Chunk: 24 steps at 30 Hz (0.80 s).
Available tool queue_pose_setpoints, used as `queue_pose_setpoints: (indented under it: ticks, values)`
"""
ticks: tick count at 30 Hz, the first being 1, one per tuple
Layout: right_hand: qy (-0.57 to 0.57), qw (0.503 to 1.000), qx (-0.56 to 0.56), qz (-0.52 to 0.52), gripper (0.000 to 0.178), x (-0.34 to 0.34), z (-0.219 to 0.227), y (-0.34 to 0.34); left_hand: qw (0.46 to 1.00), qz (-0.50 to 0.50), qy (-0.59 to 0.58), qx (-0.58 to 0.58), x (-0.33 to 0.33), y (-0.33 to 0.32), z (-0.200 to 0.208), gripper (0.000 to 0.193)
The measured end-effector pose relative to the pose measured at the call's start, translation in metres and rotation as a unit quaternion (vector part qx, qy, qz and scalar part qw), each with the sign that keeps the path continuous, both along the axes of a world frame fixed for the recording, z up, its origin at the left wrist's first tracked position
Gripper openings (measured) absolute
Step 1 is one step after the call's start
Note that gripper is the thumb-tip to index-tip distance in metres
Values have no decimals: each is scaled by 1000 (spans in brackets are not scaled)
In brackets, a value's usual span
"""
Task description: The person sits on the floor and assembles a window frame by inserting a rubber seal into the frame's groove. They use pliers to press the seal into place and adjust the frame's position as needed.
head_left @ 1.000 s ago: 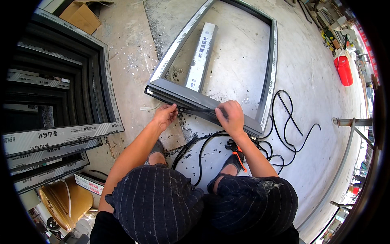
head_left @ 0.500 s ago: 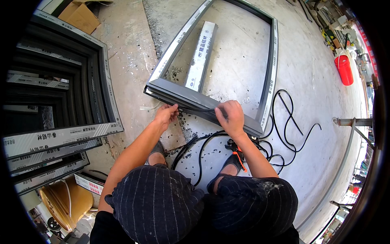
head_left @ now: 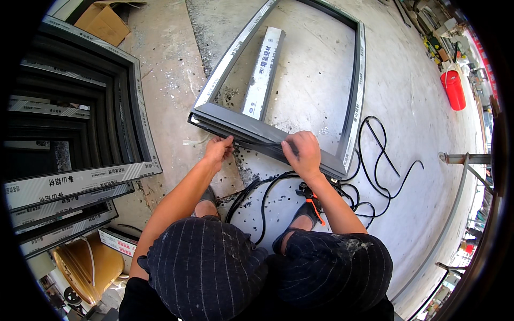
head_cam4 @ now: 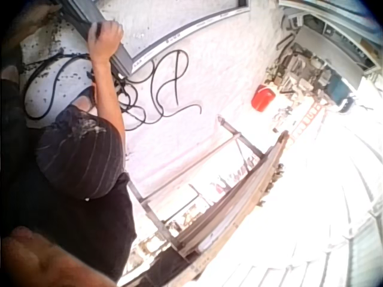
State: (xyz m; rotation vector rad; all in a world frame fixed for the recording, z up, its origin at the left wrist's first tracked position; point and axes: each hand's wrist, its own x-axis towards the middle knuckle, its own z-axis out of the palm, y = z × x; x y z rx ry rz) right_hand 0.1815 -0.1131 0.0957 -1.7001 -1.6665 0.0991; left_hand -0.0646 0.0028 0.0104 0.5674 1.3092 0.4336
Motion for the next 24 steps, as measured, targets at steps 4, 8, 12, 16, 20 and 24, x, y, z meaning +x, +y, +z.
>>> queue_pose_setpoints:
  ticks: [4,8,12,16,20,24]
  values:
    - [-4,1000,-11,0,11,-1,2,0,1000,-7,-23,0,-6,-1,-9,24]
    - [-7,1000,-2,8,10,-2,5,1,998,-17,-62,-12,-11,0,-13,25]
    - [-5,1000,2,8,10,-2,4,1,998,-29,-62,-16,-10,0,-5,25]
    - [-7,1000,-3,3,10,-2,4,1,999,-31,-39,-14,-7,-1,3,24]
    - [-9,1000,-11,-10,10,-3,2,0,999,-49,-6,5,-3,1,3,23]
    - [-18,1000,-1,3,10,-3,4,1,998,-53,17,36,4,0,1,20]
